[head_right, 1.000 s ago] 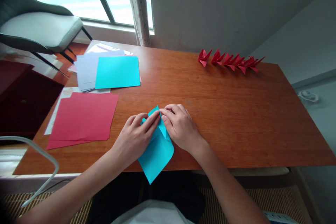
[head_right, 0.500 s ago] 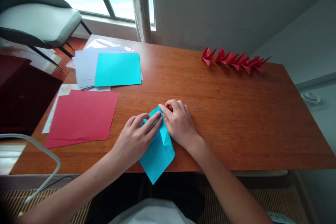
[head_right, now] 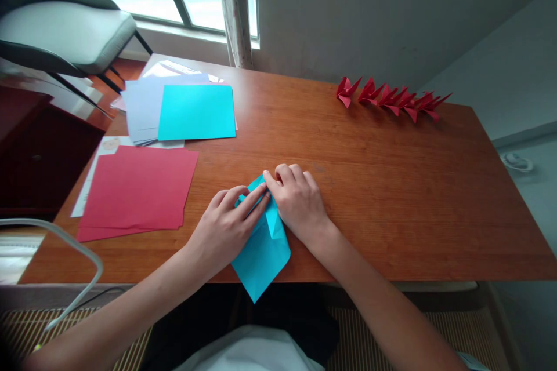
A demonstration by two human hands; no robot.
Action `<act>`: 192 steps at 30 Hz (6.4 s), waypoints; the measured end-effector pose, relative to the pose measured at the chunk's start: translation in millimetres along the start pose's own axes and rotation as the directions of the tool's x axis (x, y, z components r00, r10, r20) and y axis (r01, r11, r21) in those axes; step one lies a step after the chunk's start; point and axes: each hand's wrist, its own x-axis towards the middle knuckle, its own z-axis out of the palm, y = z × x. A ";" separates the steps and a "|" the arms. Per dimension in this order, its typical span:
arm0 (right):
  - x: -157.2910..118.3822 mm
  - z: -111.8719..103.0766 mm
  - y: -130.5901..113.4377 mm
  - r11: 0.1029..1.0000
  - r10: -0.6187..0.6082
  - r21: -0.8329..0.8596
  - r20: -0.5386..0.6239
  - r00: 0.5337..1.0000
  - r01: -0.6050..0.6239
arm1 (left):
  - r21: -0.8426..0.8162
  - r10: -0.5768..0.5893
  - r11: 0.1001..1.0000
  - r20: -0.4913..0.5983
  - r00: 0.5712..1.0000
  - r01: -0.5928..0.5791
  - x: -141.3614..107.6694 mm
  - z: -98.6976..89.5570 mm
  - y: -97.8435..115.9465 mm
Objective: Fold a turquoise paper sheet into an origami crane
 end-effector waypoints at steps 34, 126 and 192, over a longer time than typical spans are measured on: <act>-4.6 -1.5 8.4 0.975 0.038 0.219 0.009 0.999 -0.039 | 0.001 -0.003 1.000 -0.026 1.000 0.003 -0.7 1.6 -0.3; -32.9 -30.3 6.7 0.842 0.194 0.487 0.124 0.973 -0.230 | -0.762 -0.623 0.476 0.060 0.780 0.439 -24.8 -10.9 -1.1; -63.8 -16.0 -9.3 0.936 -0.251 0.191 -0.223 0.942 0.295 | 0.029 0.003 1.000 0.271 0.963 -0.011 4.3 -16.8 -21.6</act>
